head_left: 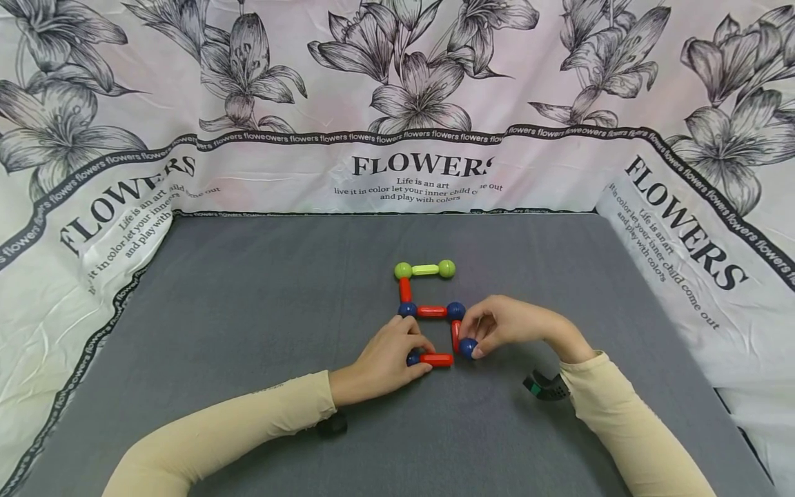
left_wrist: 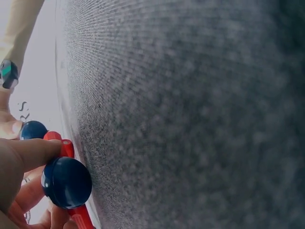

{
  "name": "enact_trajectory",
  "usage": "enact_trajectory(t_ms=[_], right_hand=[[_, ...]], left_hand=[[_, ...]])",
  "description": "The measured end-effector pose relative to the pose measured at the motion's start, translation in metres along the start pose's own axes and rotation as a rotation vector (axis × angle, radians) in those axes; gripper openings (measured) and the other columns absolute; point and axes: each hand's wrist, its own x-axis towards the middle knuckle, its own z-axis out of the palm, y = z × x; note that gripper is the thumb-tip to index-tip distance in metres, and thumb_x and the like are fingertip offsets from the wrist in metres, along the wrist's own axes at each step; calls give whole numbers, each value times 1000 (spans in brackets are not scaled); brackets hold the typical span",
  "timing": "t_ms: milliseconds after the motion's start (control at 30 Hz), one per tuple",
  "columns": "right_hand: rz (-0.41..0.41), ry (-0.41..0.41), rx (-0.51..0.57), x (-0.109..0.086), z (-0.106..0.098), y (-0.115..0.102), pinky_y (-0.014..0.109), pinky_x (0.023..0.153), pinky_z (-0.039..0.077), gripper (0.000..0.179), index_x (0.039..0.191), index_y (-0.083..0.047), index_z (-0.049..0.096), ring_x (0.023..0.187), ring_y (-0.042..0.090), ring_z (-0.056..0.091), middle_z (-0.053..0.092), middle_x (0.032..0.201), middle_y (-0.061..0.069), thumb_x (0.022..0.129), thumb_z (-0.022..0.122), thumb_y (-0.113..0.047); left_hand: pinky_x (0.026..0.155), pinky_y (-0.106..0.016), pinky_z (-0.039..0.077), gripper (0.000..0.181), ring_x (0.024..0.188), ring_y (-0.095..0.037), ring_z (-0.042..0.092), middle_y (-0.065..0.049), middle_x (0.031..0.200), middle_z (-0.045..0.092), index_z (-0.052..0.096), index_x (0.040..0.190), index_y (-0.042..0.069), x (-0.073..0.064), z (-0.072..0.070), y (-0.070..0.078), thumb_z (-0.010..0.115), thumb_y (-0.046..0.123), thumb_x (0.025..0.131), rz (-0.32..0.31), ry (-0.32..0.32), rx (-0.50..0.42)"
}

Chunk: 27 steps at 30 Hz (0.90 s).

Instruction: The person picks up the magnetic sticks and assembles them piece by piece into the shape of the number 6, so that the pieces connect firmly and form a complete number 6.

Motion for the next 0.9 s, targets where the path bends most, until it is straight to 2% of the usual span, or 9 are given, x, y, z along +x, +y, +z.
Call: enact_trajectory(t_ms=[533, 900], right_hand=[[-9, 43, -4, 2, 16, 4, 25, 74, 57, 26, 103, -15, 72, 83, 14, 67, 71, 94, 2, 80, 82, -17], [-42, 52, -6, 1, 21, 5, 23, 73, 56, 27, 105, -9, 72, 81, 13, 66, 71, 92, 8, 80, 82, -15]], left_hand=[[66, -19, 30, 23, 81, -9, 38, 4, 91, 51, 76, 105, 23, 0, -1, 0, 79, 35, 85, -8, -13, -1], [67, -20, 30, 23, 81, -10, 38, 3, 92, 52, 77, 105, 24, 0, -2, 0, 79, 35, 85, -3, -7, 3]])
